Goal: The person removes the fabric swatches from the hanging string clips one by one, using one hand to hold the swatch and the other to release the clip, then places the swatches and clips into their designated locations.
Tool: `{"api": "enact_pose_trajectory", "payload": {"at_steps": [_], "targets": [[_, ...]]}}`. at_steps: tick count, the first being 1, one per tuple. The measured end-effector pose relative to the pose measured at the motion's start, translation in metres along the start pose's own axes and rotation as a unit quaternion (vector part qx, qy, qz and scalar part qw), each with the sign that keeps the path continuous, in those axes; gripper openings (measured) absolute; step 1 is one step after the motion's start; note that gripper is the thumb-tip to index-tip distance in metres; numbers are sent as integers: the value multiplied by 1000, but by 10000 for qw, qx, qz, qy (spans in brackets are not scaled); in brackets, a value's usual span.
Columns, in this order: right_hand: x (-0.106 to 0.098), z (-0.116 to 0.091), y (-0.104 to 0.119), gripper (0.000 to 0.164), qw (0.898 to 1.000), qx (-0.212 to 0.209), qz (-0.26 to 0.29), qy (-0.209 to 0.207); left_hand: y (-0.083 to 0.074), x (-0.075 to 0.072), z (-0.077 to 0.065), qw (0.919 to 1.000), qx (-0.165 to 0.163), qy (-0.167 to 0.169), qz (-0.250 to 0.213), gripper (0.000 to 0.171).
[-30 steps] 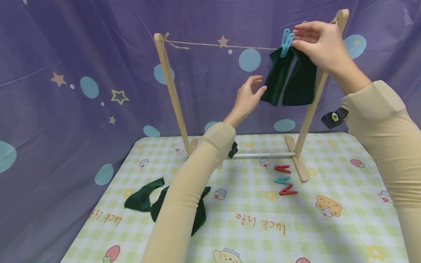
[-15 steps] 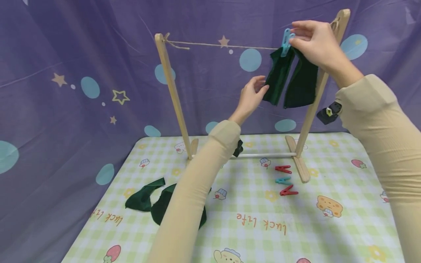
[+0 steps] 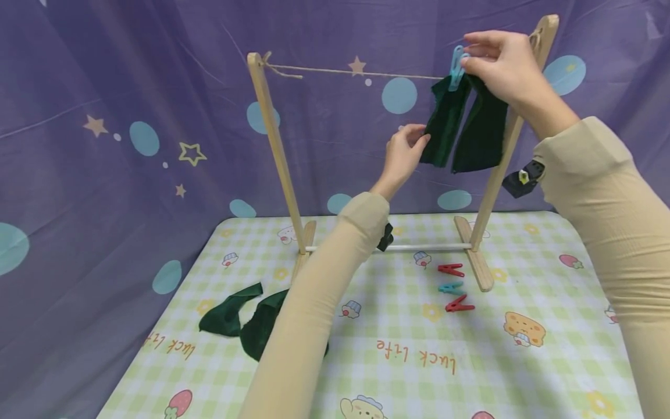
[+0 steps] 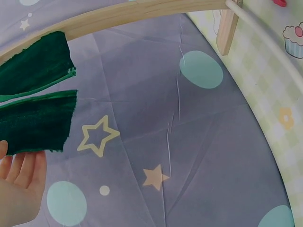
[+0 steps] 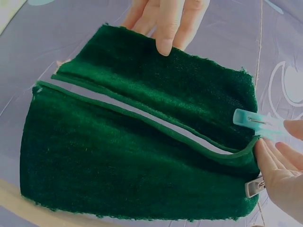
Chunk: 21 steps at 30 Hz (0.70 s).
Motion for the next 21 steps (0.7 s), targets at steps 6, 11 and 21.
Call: {"api": "enact_pose_trajectory", "payload": {"at_steps": [6,11,21], "targets": [[-1,-4,4,45,9996,158,234,-4,3,-3,-3,9996,-114,-147,-199,24],[-2,-5,4,46,9998,112,155,-24,4,-4,-5,9993,-85,-186,-327,24],[-6,-7,2,43,9994,88,335,-56,2,-11,-11,9986,32,-242,-474,24]]}}
Point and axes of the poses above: each hand's wrist, its own z-axis towards the middle knuckle, its own x-axis out of the palm, y = z × x, the point moved 7 cm from there along z, towards the middle knuckle, and after that the axes turned 7 degrees about -y, right-handed, at the moved point
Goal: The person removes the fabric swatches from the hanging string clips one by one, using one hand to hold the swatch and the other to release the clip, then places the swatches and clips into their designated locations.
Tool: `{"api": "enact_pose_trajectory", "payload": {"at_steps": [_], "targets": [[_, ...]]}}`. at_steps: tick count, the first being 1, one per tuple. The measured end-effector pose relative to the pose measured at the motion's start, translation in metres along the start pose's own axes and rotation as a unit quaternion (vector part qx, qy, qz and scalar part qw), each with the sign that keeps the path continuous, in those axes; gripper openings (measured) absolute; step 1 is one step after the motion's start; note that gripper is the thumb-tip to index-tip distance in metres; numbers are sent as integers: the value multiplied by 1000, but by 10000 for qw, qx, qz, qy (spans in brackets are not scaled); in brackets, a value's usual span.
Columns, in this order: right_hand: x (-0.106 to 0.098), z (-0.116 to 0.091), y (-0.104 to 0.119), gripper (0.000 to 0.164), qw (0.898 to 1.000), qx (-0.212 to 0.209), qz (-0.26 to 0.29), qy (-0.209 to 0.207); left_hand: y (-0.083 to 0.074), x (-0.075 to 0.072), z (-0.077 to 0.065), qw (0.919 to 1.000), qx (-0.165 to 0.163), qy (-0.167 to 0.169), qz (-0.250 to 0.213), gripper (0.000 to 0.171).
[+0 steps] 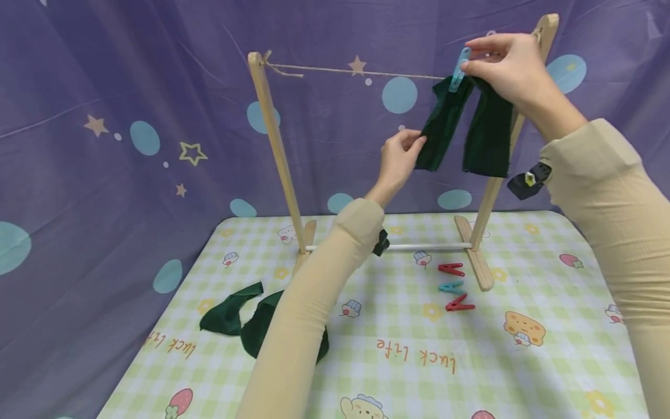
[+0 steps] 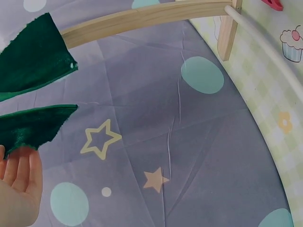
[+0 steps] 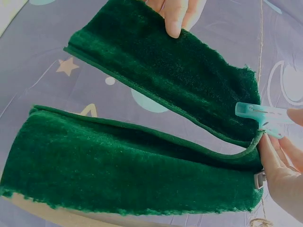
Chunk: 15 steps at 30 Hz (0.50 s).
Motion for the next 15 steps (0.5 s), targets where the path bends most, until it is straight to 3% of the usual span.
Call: {"api": "enact_pose_trajectory", "payload": {"at_steps": [10,15], "targets": [[-8,-3,-4,39,9993,22,270,-270,-1,-4,-4,10000,38,7,-84,22],[-11,-5,-2,27,9973,-136,591,-406,-3,-8,-4,9999,79,-13,-96,22]]}}
Point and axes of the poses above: each hand's wrist, its own z-axis towards the middle knuckle, its own x-axis out of the palm, y = z × x, the point moved 7 cm from there along z, towards the middle knuckle, and after that the axes turned 7 degrees about -y, right-handed, at the moved point
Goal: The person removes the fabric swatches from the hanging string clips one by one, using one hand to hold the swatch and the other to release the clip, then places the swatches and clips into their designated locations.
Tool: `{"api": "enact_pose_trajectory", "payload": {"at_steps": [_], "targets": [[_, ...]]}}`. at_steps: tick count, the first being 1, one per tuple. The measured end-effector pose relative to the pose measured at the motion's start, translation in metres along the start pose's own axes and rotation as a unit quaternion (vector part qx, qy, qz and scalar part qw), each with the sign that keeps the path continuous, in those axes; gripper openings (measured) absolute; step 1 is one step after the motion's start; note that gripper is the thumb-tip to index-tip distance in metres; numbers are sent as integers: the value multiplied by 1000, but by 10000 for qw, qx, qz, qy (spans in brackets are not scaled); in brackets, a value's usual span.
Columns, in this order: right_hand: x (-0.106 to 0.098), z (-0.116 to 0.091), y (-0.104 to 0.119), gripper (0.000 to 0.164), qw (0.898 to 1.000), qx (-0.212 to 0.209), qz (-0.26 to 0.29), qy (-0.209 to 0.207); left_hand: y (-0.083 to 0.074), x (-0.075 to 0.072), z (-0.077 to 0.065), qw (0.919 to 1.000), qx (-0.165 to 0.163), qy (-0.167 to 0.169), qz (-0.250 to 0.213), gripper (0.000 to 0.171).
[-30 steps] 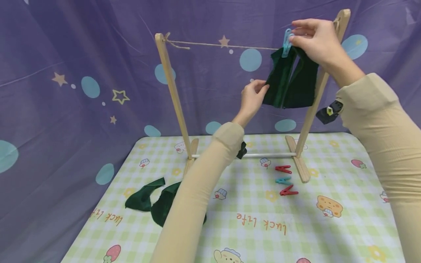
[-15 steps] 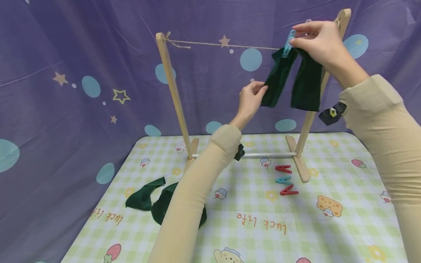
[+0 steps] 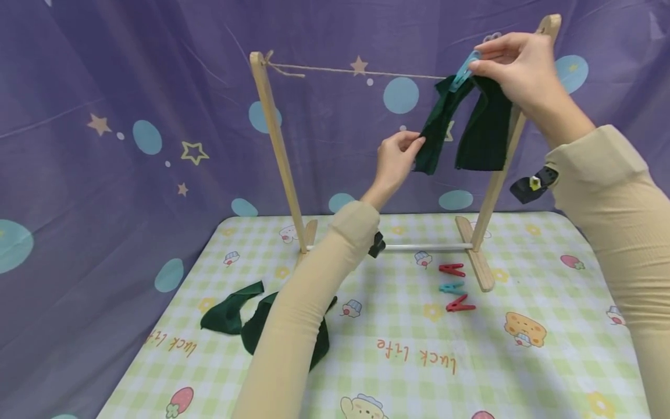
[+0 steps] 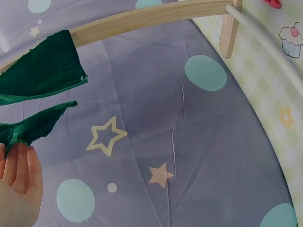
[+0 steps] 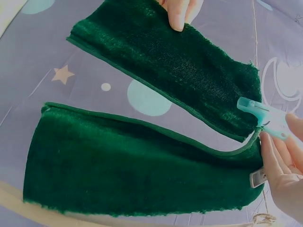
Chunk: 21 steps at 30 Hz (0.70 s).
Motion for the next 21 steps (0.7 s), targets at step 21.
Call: {"api": "enact_pose_trajectory", "payload": {"at_steps": [21], "targets": [[-11,2,6,14,9687,186,2406,-575,-2,-11,-1,9999,98,-37,122,22]]}}
Point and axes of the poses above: each hand's wrist, its own z-axis towards the middle knuckle, its own x-axis out of the palm, y = z × x, the point moved 7 cm from there along z, towards the middle knuckle, and after that the axes turned 7 degrees about -y, right-handed, at the moved point
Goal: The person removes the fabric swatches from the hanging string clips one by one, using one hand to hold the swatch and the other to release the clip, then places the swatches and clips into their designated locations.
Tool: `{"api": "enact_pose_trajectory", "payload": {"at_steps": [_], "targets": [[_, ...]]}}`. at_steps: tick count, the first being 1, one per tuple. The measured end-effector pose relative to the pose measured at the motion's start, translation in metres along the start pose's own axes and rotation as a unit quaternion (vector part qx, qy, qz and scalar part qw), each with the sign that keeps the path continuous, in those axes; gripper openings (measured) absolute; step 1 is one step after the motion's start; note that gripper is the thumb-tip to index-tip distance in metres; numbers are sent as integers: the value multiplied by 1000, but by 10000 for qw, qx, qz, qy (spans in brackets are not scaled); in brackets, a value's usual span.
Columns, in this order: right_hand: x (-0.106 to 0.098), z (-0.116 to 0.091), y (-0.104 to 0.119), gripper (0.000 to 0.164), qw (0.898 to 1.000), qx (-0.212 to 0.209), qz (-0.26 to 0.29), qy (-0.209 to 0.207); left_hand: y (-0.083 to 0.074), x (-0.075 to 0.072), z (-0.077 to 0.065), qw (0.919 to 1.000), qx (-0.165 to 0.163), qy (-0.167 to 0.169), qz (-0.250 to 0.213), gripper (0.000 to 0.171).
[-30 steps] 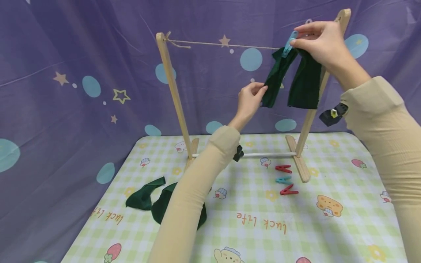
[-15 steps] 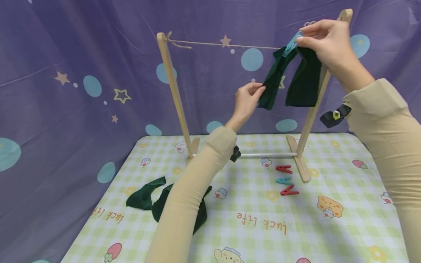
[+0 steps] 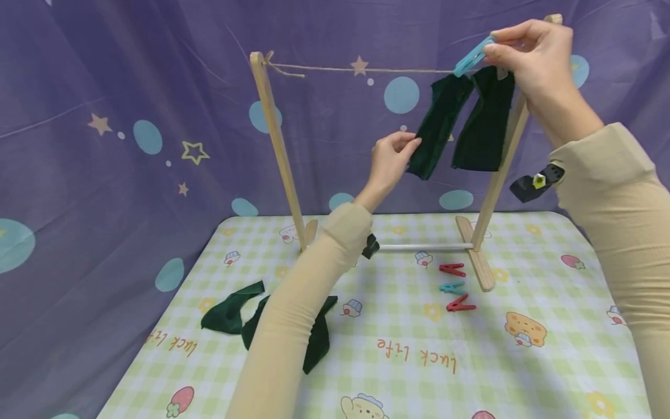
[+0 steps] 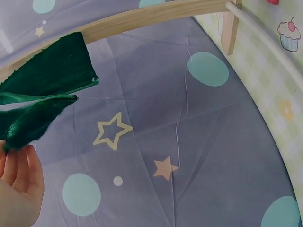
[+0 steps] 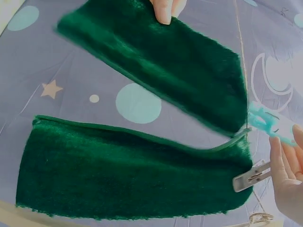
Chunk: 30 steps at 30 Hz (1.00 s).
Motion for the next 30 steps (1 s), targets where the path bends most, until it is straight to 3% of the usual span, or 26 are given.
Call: {"api": "enact_pose_trajectory", "payload": {"at_steps": [4,7,17,25,30], "targets": [[0,0,1,16,9996,69,259,-8,1,-1,-2,9999,47,76,116,22],[0,-2,0,19,9997,163,165,80,6,-3,-6,9995,-35,241,190,21],[0,-20,-12,21,9967,395,-12,703,29,-11,-21,9940,-457,857,506,25],[-4,-35,-24,21,9951,468,-65,873,39,-21,-29,9926,-480,902,658,25],[-8,-45,-32,25,9932,419,-575,919,46,-28,-37,9918,-491,968,682,23]]}}
Point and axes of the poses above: each hand's wrist, its own z-axis towards the middle knuckle, its own x-axis out of the palm, y = z × x, the point moved 7 cm from there along z, towards the middle knuckle, and after that the axes turned 7 degrees about -y, right-handed, at the moved point
